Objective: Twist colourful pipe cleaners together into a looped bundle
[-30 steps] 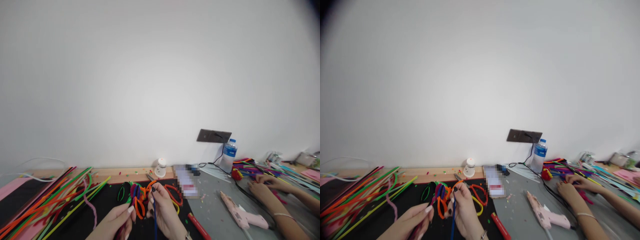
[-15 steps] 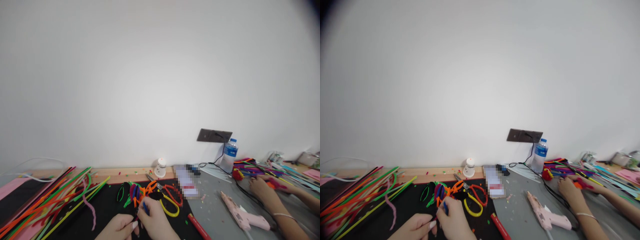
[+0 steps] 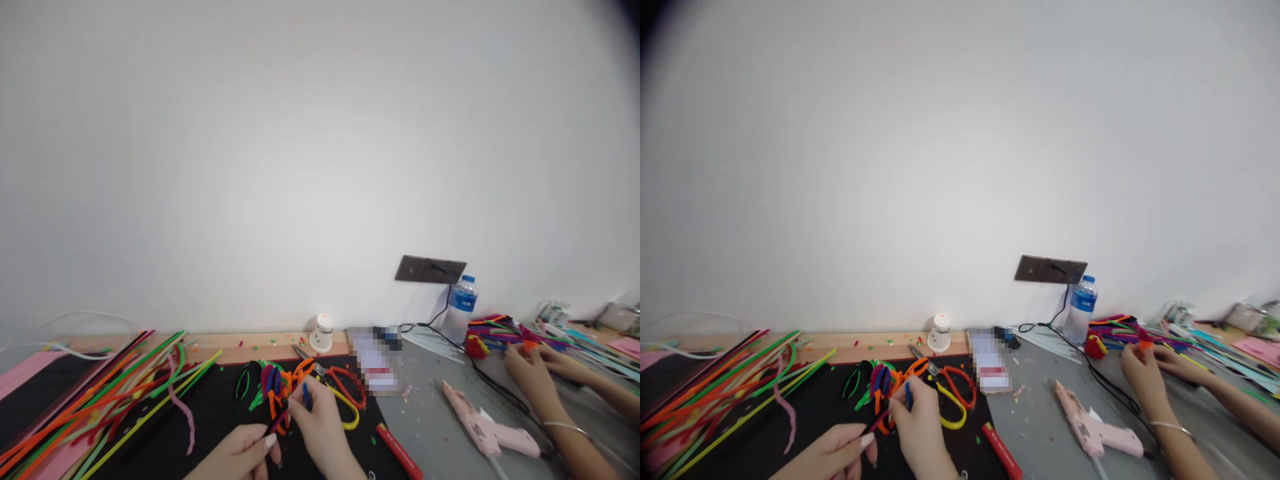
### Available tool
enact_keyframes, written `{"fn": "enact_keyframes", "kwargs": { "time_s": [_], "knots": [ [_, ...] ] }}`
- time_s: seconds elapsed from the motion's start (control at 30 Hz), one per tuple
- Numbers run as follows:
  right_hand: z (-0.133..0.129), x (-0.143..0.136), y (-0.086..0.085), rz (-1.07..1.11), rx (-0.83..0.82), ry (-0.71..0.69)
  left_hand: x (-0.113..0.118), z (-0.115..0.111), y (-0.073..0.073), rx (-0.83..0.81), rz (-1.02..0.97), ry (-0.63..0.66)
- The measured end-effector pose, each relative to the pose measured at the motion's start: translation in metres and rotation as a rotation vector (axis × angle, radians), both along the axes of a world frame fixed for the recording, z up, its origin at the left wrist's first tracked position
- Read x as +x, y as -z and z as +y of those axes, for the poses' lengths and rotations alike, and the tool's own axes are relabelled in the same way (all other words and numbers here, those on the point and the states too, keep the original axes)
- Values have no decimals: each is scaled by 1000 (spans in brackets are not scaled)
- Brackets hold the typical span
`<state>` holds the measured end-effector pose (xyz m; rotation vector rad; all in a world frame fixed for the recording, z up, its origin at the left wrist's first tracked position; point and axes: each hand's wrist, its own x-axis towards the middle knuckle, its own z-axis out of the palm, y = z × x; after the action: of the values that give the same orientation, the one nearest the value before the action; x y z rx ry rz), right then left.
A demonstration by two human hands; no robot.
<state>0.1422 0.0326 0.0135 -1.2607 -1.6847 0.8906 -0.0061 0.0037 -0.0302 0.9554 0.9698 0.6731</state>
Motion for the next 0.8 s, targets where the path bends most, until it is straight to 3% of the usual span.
{"fn": "enact_keyframes", "kwargs": {
  "time_s": [0.17,0.33,0.53,0.8],
  "knots": [
    [1,2,0,-83,169,112,0,2,-2,34,-24,9],
    [-3,0,8,-126,334,113,-2,8,1,-77,-44,-22],
    [-10,-3,8,-46,407,26,-10,16,-5,-311,-184,-128],
    [-18,-13,6,-33,591,-168,-6,8,-21,-170,-426,-370]
  ]
}}
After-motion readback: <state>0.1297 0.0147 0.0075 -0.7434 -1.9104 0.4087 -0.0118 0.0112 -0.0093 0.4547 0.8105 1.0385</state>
